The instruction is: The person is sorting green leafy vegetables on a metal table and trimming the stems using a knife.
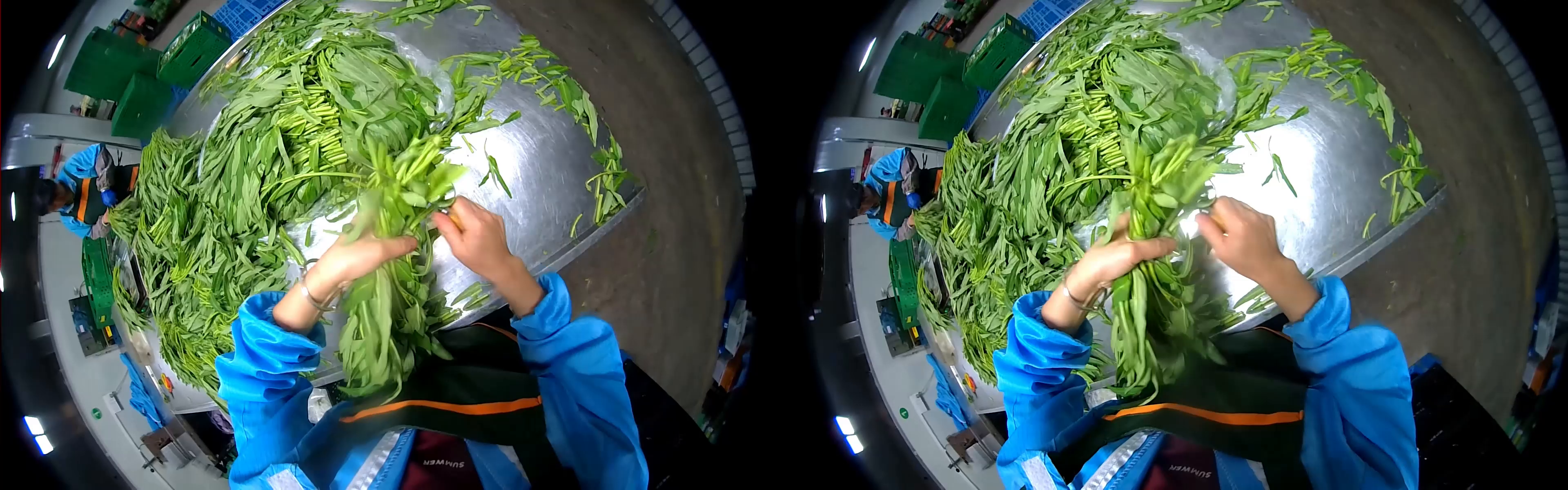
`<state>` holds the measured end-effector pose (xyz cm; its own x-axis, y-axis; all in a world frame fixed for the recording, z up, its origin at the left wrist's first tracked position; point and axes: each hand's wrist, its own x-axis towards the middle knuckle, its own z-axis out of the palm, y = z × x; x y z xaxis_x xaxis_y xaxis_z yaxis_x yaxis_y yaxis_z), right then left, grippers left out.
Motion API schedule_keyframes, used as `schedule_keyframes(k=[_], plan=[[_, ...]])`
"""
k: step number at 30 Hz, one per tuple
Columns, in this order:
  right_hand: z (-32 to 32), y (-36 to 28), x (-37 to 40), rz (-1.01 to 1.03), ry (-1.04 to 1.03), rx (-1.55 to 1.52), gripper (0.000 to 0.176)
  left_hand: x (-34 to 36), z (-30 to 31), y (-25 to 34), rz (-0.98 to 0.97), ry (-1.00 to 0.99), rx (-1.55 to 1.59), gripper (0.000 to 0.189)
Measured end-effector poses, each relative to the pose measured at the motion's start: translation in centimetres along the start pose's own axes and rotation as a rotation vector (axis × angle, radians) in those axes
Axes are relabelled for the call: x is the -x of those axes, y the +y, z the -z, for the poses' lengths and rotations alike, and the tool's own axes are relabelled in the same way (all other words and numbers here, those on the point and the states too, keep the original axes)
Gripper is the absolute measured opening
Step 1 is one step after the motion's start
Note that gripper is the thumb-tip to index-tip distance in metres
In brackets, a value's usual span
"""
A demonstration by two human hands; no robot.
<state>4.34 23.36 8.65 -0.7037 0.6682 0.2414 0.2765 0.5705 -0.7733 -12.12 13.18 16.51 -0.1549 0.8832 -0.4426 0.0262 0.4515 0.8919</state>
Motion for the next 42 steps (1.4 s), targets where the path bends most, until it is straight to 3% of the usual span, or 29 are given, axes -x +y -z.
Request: schedule_keyframes(k=[2, 6, 11, 13, 15, 16, 17, 19, 20, 21, 22, 24, 25, 27, 29, 30, 31, 32, 33, 35, 36, 37, 39, 42], plan=[[-0.6, 2.0, 2.8, -0.129, 0.022, 0.006, 0.021, 0.3, 1.6, 0.4, 0.076, 0.004, 0.036, 0.034], [0.7, 0.6, 3.8, -0.291, 0.061, -0.178, 0.021, 0.5, 3.5, -1.1, 0.086, 0.165, -0.398, 0.040], [0.4, -3.7, -0.2, -0.037, 0.176, -0.191, 0.017, 0.7, 1.1, -0.2, -0.134, 0.232, -1.043, 0.040], [-0.1, -2.1, 0.9, -0.240, -0.071, -0.056, 0.023, 0.6, 1.4, -0.9, -0.541, 0.375, -1.231, 0.042], [-1.2, 2.9, 3.9, -0.459, -0.418, 0.185, 0.028, 0.9, 2.6, 0.4, -0.529, 0.462, -1.284, 0.046], [-1.1, 4.0, 5.1, -0.530, -0.444, 0.180, 0.031, 0.8, 3.6, 0.2, -0.628, 0.536, -1.278, 0.047], [-0.7, 4.9, 5.7, -0.600, -0.471, 0.179, 0.034, 1.0, 4.0, 1.2, -0.629, 0.522, -1.136, 0.045], [0.3, 6.6, 5.5, -0.518, -0.448, 0.139, 0.037, 1.3, 5.0, 2.5, -0.512, 0.508, -0.688, 0.040], [1.1, 6.8, 4.6, -0.413, -0.509, 0.235, 0.052, 0.6, 6.5, 2.0, -0.472, 0.374, -0.167, 0.040], [1.8, 6.3, 3.7, -0.308, -0.421, 0.207, 0.061, 1.5, 7.5, 1.7, -0.383, 0.483, -0.399, 0.048], [3.2, 4.7, 2.1, -0.199, -0.336, 0.182, 0.072, 1.4, 7.8, 1.3, -0.440, 0.479, -0.110, 0.052], [5.8, -0.9, -1.5, -0.127, -0.349, -0.511, 0.090, 1.7, 7.2, 1.0, -0.475, 0.431, 0.447, 0.059], [6.7, -3.1, -3.1, -0.005, -0.436, -0.568, 0.111, 1.7, 6.8, 0.6, -0.506, 0.377, 0.591, 0.057], [6.0, -5.4, -4.5, 0.085, -0.529, -0.317, 0.124, 0.6, 6.0, -0.7, -0.552, 0.322, 0.872, 0.056], [4.3, -5.3, -5.0, -0.007, -0.715, -0.152, 0.134, 0.2, 4.7, -0.2, -0.689, 0.288, 0.953, 0.055], [3.4, -5.1, -4.3, -0.061, -0.754, -0.213, 0.126, -0.4, 4.3, -0.1, -0.730, 0.330, 1.032, 0.055], [2.2, -5.4, -4.3, 0.211, -0.800, -0.002, 0.112, -1.0, 3.7, 0.0, -0.767, 0.376, 1.117, 0.055], [0.8, -5.5, -4.0, 0.129, -0.691, -0.103, 0.104, -1.0, 2.7, 0.9, -0.802, 0.473, 1.166, 0.050], [-0.2, -5.3, -3.6, 0.050, -0.574, -0.202, 0.096, -1.9, 3.3, -0.3, -0.828, 0.485, 1.022, 0.046], [-0.3, -4.0, -3.5, 0.006, -0.440, -0.241, 0.096, -1.4, 4.2, -2.5, -0.760, 0.420, 0.775, 0.043], [0.5, -4.3, -4.2, 0.009, -0.436, -0.179, 0.097, -1.1, 5.0, -4.4, -0.623, 0.206, 0.714, 0.042], [1.3, -4.7, -4.7, 0.020, -0.460, -0.113, 0.099, 0.5, 4.8, -2.0, -0.637, 0.187, 0.464, 0.039], [2.6, -5.5, -4.8, 0.043, -0.548, -0.028, 0.094, 0.4, 2.7, -2.1, -0.591, 0.259, 0.401, 0.037], [2.4, -5.4, -3.5, 0.136, -0.645, 0.148, 0.077, -1.2, -0.9, -2.2, -0.597, 0.380, 0.802, 0.031]])
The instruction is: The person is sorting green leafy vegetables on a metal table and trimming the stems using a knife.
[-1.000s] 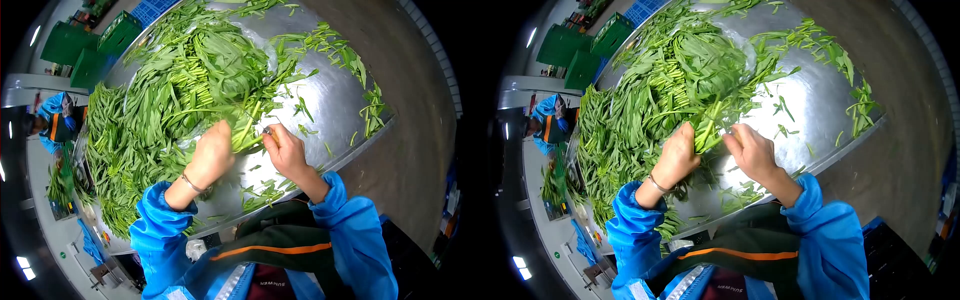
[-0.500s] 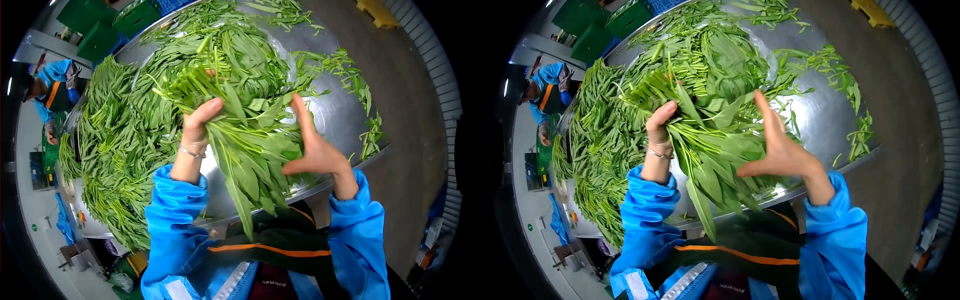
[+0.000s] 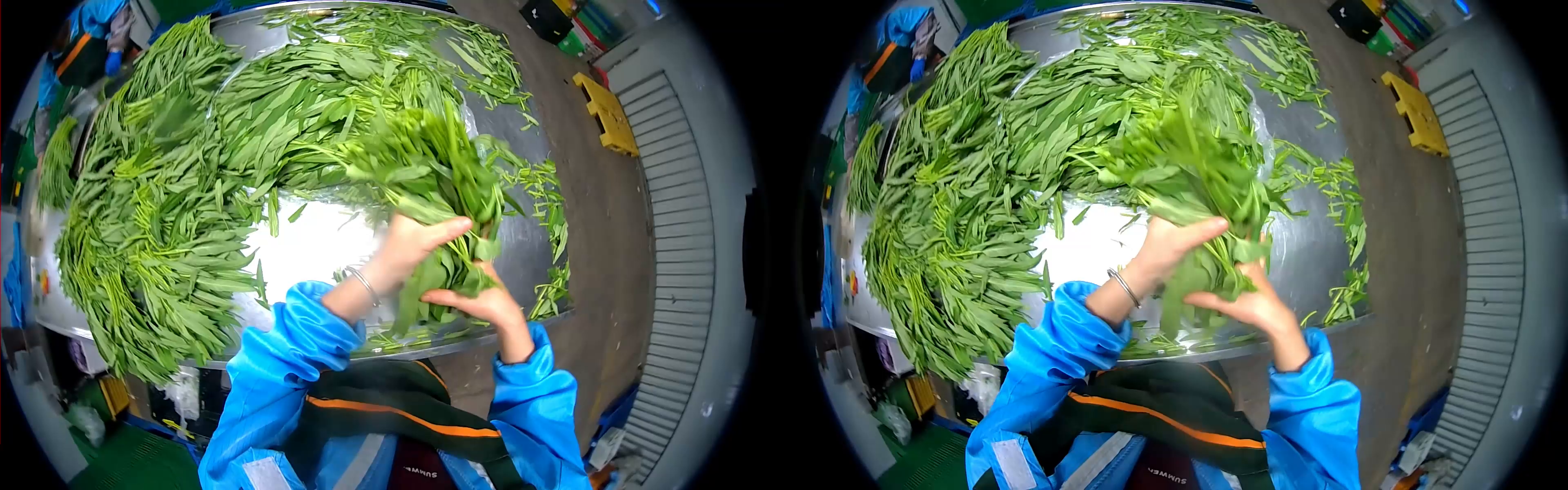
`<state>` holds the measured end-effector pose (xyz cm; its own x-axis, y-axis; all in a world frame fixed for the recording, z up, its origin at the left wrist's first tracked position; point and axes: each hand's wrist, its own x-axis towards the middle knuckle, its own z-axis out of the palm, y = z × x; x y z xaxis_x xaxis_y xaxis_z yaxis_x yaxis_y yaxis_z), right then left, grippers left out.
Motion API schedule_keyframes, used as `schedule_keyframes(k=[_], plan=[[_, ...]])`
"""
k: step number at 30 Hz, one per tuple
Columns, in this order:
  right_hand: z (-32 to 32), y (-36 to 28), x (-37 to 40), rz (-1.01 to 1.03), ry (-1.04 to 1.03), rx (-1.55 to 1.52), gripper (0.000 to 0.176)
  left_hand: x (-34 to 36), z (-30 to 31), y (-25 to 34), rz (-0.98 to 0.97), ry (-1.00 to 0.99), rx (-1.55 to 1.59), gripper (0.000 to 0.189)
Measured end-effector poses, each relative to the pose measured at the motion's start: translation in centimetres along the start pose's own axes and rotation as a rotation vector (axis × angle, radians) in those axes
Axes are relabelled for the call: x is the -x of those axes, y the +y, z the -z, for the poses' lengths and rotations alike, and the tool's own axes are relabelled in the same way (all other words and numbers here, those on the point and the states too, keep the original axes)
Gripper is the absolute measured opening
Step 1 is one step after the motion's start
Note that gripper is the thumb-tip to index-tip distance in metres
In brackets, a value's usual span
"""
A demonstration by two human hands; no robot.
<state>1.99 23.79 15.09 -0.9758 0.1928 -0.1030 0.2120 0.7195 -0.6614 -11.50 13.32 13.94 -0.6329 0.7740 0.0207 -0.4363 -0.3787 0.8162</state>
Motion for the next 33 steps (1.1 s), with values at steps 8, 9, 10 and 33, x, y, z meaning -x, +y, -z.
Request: schedule_keyframes(k=[8, 9, 10, 33], plan=[[-0.7, 1.9, 2.1, -0.089, 0.586, -0.088, 0.076, -1.9, 1.7, -0.8, -0.025, 0.329, 0.475, 0.029], [-0.3, 1.9, 2.4, -0.086, 0.575, 0.018, 0.078, -2.4, 2.3, -2.5, -0.030, 0.363, 0.404, 0.028], [-0.5, 4.7, 3.5, 0.045, 0.596, 0.095, 0.084, -2.3, 3.8, -4.4, -0.137, 0.245, 0.254, 0.029], [10.2, -3.0, 7.8, -0.063, 0.300, -0.302, 0.071, 2.3, 13.9, -1.0, 0.292, 0.103, 0.344, 0.019]])
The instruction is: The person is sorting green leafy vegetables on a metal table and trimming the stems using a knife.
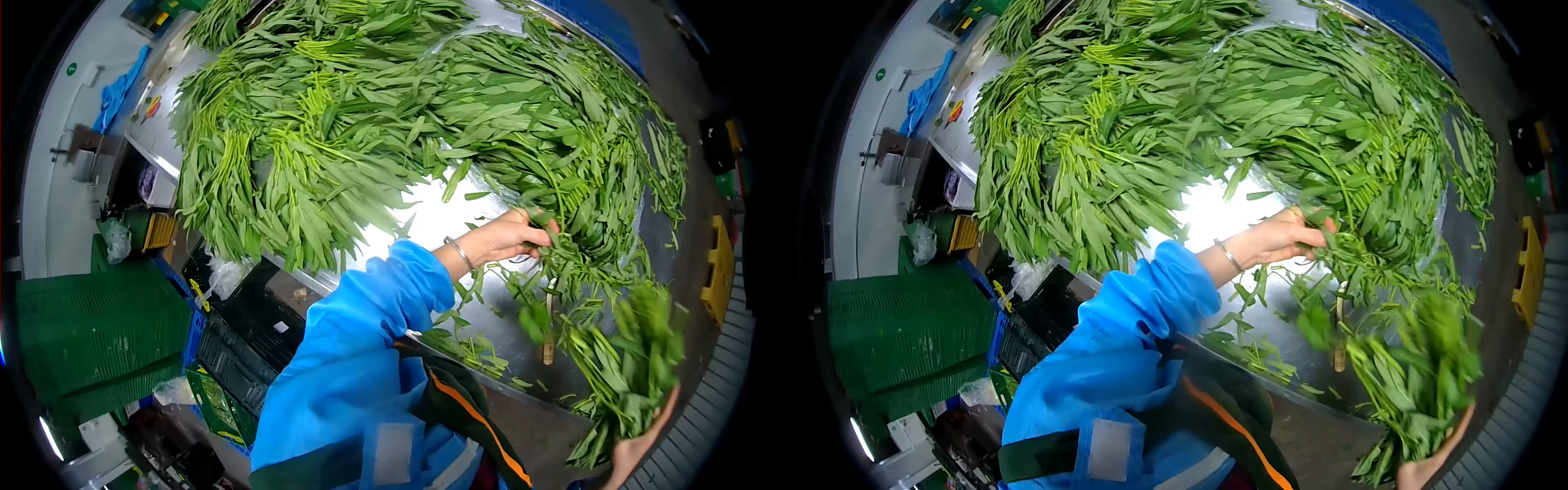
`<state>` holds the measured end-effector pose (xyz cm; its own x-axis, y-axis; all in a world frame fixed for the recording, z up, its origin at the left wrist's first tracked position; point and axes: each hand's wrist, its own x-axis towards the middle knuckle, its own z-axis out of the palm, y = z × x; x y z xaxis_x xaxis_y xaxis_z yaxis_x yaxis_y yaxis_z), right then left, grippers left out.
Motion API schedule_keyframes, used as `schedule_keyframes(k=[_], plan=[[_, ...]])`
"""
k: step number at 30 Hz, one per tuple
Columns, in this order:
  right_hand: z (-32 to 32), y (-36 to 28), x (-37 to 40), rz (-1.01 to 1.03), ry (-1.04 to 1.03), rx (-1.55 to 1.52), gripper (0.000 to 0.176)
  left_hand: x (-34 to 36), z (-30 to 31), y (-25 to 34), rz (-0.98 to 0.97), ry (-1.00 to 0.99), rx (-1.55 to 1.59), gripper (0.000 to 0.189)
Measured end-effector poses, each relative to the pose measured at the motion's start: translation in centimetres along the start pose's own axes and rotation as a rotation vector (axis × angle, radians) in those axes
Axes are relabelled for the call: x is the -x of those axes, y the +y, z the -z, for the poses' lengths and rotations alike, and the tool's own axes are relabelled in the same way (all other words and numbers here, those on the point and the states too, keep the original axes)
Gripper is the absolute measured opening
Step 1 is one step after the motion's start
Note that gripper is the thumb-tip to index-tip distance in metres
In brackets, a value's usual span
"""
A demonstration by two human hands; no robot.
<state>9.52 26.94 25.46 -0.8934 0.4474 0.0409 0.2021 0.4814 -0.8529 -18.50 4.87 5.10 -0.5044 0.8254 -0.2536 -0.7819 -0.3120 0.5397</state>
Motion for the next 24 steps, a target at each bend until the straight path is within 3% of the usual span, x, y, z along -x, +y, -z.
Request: schedule_keyframes(k=[2, 4, 6, 8, 10, 11, 13, 14, 16, 19, 21, 22, 23, 24], plan=[[0.4, 3.2, 1.1, -0.112, -0.043, -0.060, 0.074, -1.7, 0.4, -1.4, -0.131, 0.027, 0.183, 0.021], [0.8, 9.4, 1.8, -0.222, -0.221, 0.283, 0.076, -3.2, 0.9, -1.8, -0.150, 0.188, 0.268, 0.026], [1.2, 15.2, 1.4, -0.224, -0.366, 0.597, 0.079, -3.9, 1.5, -2.6, -0.207, 0.228, 0.329, 0.027], [-0.2, 12.4, -1.1, -0.198, -0.374, 0.534, 0.082, -2.9, 1.9, -1.8, -0.213, 0.177, 0.136, 0.031], [-2.2, 7.7, -2.4, -0.332, -0.315, 0.172, 0.088, -1.5, 2.1, -1.3, -0.215, 0.173, 0.036, 0.033], [-0.6, 13.1, -1.6, -0.273, -0.450, 0.415, 0.091, -1.6, 2.0, -1.4, -0.173, 0.167, 0.051, 0.036], [1.1, 18.0, -0.5, -0.336, -0.557, 0.665, 0.092, -1.9, 1.1, -2.8, -0.042, 0.162, 0.094, 0.044], [-0.2, 16.7, -2.0, -0.411, -0.519, 0.681, 0.090, -2.0, 0.2, -3.4, 0.016, 0.135, 0.060, 0.048], [-1.8, 7.9, -4.5, -0.601, -0.482, 0.569, 0.093, -0.9, -1.5, -3.7, 0.029, 0.010, -0.340, 0.068], [-1.4, 3.2, -4.2, -0.274, -0.408, 0.441, 0.096, -0.4, -2.8, -7.4, -0.238, -0.275, -1.237, 0.073], [-0.8, 1.1, -4.4, -0.175, -0.387, 0.370, 0.093, -0.4, -3.4, -9.3, -0.543, -0.463, -1.351, 0.061], [-0.6, -0.4, -4.6, -0.130, -0.361, 0.375, 0.089, -0.9, -2.8, -10.1, -0.647, -0.516, -1.148, 0.056], [0.0, -1.5, -4.7, -0.060, -0.344, 0.547, 0.087, -1.5, -4.7, -7.8, 0.011, -0.346, -1.406, 0.051], [0.6, -2.5, -4.6, 0.008, -0.329, 0.718, 0.085, -1.9, -3.7, -8.1, -0.371, -0.217, -1.426, 0.044]])
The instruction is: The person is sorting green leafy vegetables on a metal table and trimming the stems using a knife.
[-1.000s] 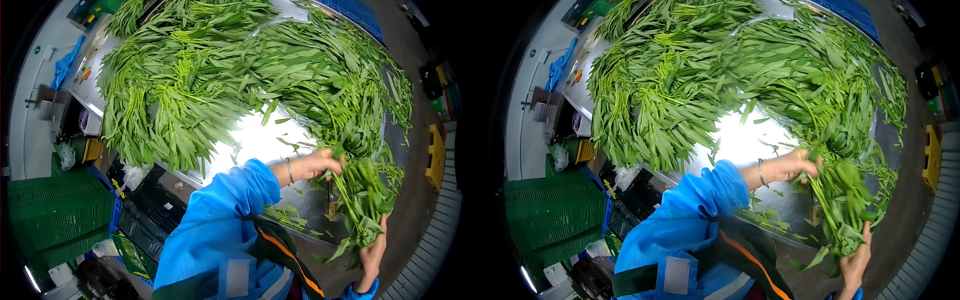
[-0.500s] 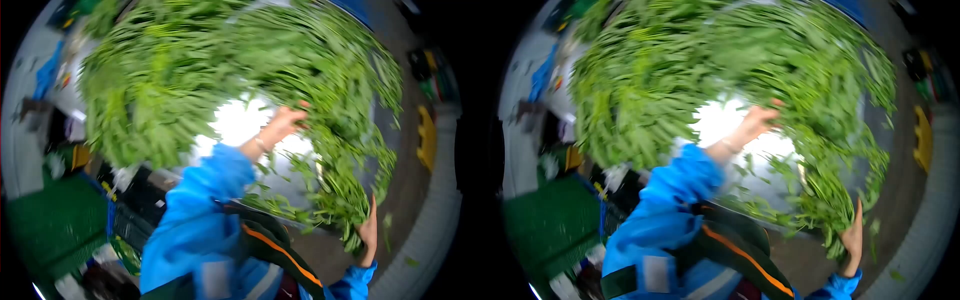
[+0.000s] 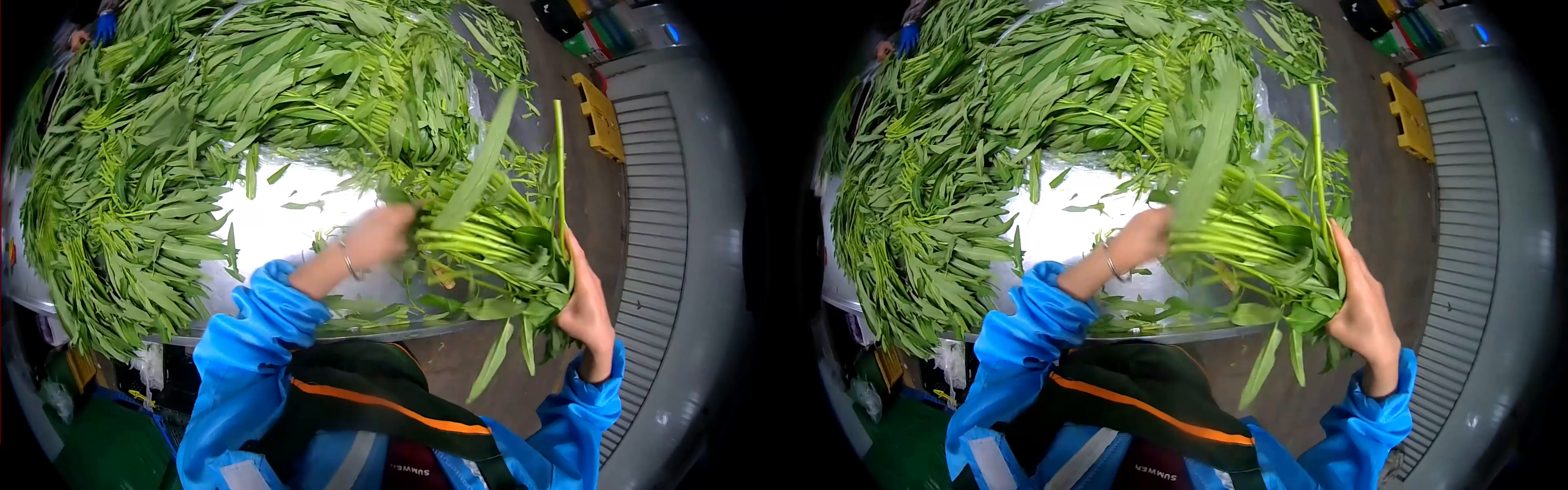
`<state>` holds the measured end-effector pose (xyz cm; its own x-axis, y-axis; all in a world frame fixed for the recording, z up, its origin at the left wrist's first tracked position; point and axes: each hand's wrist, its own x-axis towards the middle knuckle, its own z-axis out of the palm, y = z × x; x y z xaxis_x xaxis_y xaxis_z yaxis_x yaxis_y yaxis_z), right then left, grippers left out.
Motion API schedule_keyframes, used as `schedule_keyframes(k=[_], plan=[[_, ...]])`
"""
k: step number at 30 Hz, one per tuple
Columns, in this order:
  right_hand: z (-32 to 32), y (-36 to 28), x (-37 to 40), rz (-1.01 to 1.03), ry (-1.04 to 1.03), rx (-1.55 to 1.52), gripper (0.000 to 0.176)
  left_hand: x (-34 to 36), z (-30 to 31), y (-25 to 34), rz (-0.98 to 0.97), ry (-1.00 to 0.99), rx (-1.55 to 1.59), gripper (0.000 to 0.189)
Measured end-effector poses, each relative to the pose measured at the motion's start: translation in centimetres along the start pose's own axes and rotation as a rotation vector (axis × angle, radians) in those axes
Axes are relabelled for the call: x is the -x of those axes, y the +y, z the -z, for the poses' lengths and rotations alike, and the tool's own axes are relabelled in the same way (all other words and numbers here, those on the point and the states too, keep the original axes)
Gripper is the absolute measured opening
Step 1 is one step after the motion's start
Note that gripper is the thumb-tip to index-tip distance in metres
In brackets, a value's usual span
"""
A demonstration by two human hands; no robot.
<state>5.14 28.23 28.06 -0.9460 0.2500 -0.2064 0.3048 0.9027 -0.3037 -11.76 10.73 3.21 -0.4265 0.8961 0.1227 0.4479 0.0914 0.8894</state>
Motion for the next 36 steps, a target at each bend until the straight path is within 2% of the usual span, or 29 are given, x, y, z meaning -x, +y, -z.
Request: schedule_keyframes(k=[1, 2, 3, 5, 6, 8, 9, 10, 11, 12, 13, 14, 15, 16, 17, 18, 19, 20, 22, 23, 24, 26, 28, 29, 31, 33, 34, 35, 36], plan=[[0.8, -0.6, 0.3, -0.062, 0.024, 0.057, 0.082, -0.8, -0.1, -1.5, -0.078, 0.343, 0.180, 0.042], [1.4, -1.0, 0.6, -0.091, 0.037, 0.090, 0.080, -1.2, 2.2, -2.9, 0.261, 0.436, 0.306, 0.025], [1.7, -1.2, 0.9, -0.142, 0.059, 0.100, 0.080, -1.6, 4.5, -4.3, 0.585, 0.561, 0.470, 0.016], [1.9, -1.3, 1.0, -0.184, 0.108, 0.161, 0.081, -1.1, 8.1, 0.6, 0.485, 0.695, 0.683, 0.027], [1.6, -1.5, 0.9, -0.168, 0.130, 0.199, 0.083, -1.3, 8.5, 3.4, 0.442, 0.640, 0.664, 0.031], [0.5, -2.1, 0.6, -0.127, 0.161, 0.275, 0.086, -2.7, 5.9, 7.5, -0.114, 0.389, 0.580, 0.042], [-0.1, -2.2, 0.3, -0.052, 0.145, 0.254, 0.088, -3.9, 5.0, 9.3, -0.269, 0.529, 0.195, 0.046], [-0.4, -3.0, 0.0, -0.095, 0.056, 0.223, 0.088, -4.2, 5.0, 9.5, -0.314, 0.494, 0.023, 0.050], [-0.8, -2.4, -0.1, -0.034, 0.104, 0.116, 0.087, -4.5, 4.9, 9.7, -0.366, 0.469, -0.145, 0.056], [-0.7, -1.5, 0.1, -0.062, 0.078, -0.039, 0.087, -4.5, 5.2, 8.3, -0.318, 0.283, -0.087, 0.060], [-0.7, -0.6, 0.3, -0.094, 0.057, -0.193, 0.087, -4.7, 4.8, 5.5, -0.188, 0.233, 0.359, 0.057], [0.1, 0.4, 1.0, -0.210, -0.041, -0.398, 0.086, -4.4, 6.1, 4.6, -0.026, 0.285, 0.484, 0.041], [0.2, 1.9, 1.7, -0.195, -0.077, -0.495, 0.087, -4.0, 8.8, 5.0, 0.343, 0.318, 0.760, 0.023], [-0.1, 3.3, 2.5, -0.169, -0.052, -0.551, 0.087, -3.5, 10.6, 4.2, 0.417, 0.451, 0.688, 0.024], [-0.1, 5.1, 3.2, -0.125, -0.130, -0.664, 0.089, -3.3, 11.3, 3.0, 0.386, 0.482, 0.899, 0.031], [-0.2, 6.9, 3.5, -0.072, -0.206, -0.777, 0.091, -3.0, 12.4, 1.9, 0.408, 0.190, 1.061, 0.042], [-0.6, 8.1, 3.1, 0.023, -0.295, -0.841, 0.095, -3.6, 11.5, 4.3, 0.172, 0.066, 0.939, 0.050], [-2.5, 12.3, 5.0, 0.111, -0.285, -0.767, 0.089, -4.2, 9.9, 7.3, -0.059, -0.052, 0.808, 0.057], [-4.8, 5.7, 5.2, -0.561, -0.096, -1.671, 0.076, -4.0, 6.9, 8.2, -0.406, -0.124, 0.357, 0.074], [-5.2, 5.8, 5.5, -0.573, -0.154, -1.729, 0.074, -4.5, 6.3, 8.7, -0.280, -0.240, 0.716, 0.071], [-5.8, 6.1, 5.8, -0.588, -0.211, -1.788, 0.072, -5.3, 7.5, 7.7, -0.006, -0.301, 0.534, 0.058], [-7.5, 7.0, 6.5, -0.624, -0.324, -1.905, 0.069, -5.1, 10.8, 5.3, 0.243, 0.159, 1.059, 0.044], [-8.4, 7.5, 7.1, -0.663, -0.439, -2.019, 0.065, -5.5, 14.0, -0.1, 0.235, 0.310, 1.377, 0.038], [-7.8, 5.9, 6.3, -0.759, -0.410, -2.028, 0.058, -5.7, 14.0, 1.3, 0.246, 0.234, 1.160, 0.040], [-8.1, 4.5, 5.6, -0.703, -0.417, -2.045, 0.059, -5.9, 12.8, 6.5, 0.259, 0.093, 0.724, 0.045], [-8.7, 4.3, 5.1, -0.612, -0.472, -2.134, 0.060, -5.1, 8.8, 9.1, -0.023, 0.062, 0.401, 0.054], [-8.9, 4.4, 5.4, -0.660, -0.507, -2.134, 0.060, -4.5, 7.2, 9.6, -0.059, 0.041, 0.377, 0.059], [-9.1, 4.6, 5.9, -0.706, -0.537, -2.135, 0.060, -4.3, 7.0, 9.3, -0.009, 0.000, 0.443, 0.064], [-9.1, 5.0, 6.5, -0.752, -0.558, -2.140, 0.060, -4.9, 8.4, 9.2, 0.228, -0.162, 0.669, 0.058]])
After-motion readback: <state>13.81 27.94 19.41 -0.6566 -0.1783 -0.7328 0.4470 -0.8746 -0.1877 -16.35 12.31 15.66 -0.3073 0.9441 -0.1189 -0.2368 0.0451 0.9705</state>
